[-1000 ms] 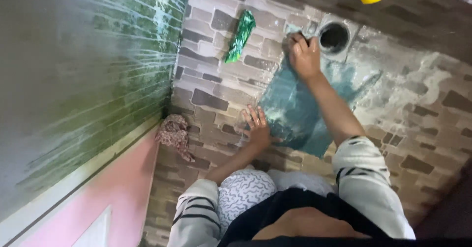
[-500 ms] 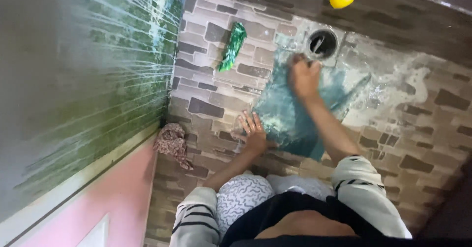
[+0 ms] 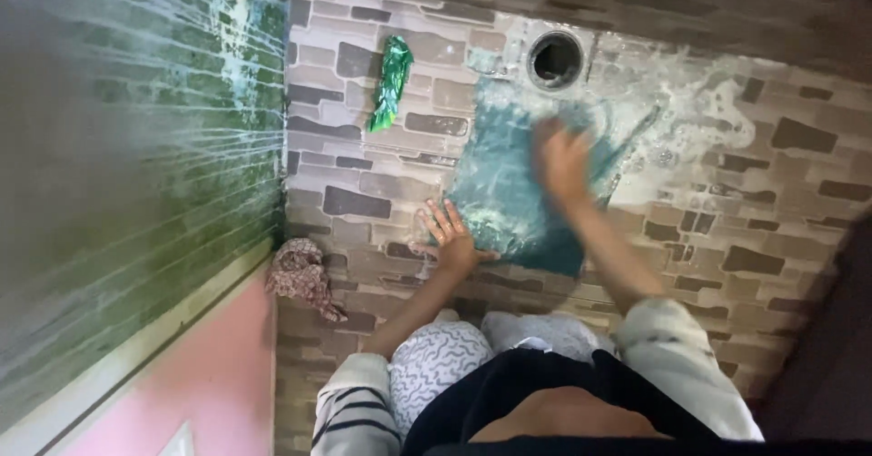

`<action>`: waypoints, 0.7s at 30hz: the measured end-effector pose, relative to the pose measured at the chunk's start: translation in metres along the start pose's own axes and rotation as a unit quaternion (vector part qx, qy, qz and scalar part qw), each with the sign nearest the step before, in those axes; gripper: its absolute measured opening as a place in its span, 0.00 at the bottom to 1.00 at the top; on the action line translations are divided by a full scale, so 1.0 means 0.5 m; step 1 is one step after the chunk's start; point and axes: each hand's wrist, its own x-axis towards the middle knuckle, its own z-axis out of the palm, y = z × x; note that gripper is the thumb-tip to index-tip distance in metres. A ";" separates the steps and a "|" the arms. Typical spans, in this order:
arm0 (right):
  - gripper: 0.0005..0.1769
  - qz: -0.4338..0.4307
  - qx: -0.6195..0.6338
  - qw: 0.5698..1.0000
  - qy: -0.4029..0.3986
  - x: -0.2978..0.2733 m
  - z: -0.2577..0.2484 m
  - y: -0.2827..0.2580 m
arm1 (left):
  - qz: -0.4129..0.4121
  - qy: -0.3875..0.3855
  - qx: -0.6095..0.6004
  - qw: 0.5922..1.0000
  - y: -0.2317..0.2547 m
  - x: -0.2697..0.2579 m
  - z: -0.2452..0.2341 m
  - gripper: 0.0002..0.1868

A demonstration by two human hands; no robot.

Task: Scrubbing a bathroom floor tile with a brush and rinsing it with water from a pitcher.

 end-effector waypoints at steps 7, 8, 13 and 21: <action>0.09 -0.223 -0.438 0.862 -0.127 -0.032 -0.058 0.129 | -0.003 0.014 -0.005 1.000 -0.009 0.016 0.021 0.91; 0.09 -0.220 -0.476 0.848 0.080 0.023 -0.102 0.122 | -0.012 0.004 -0.011 1.000 -0.017 0.009 0.027 0.91; 0.12 -0.050 -0.098 0.968 0.226 0.001 -0.060 0.027 | -0.014 0.002 -0.008 1.000 -0.002 0.011 0.016 0.91; 0.06 -0.274 -0.496 0.814 -0.130 0.064 -0.009 -0.085 | 0.153 0.158 -0.055 0.974 -0.087 0.108 0.117 0.89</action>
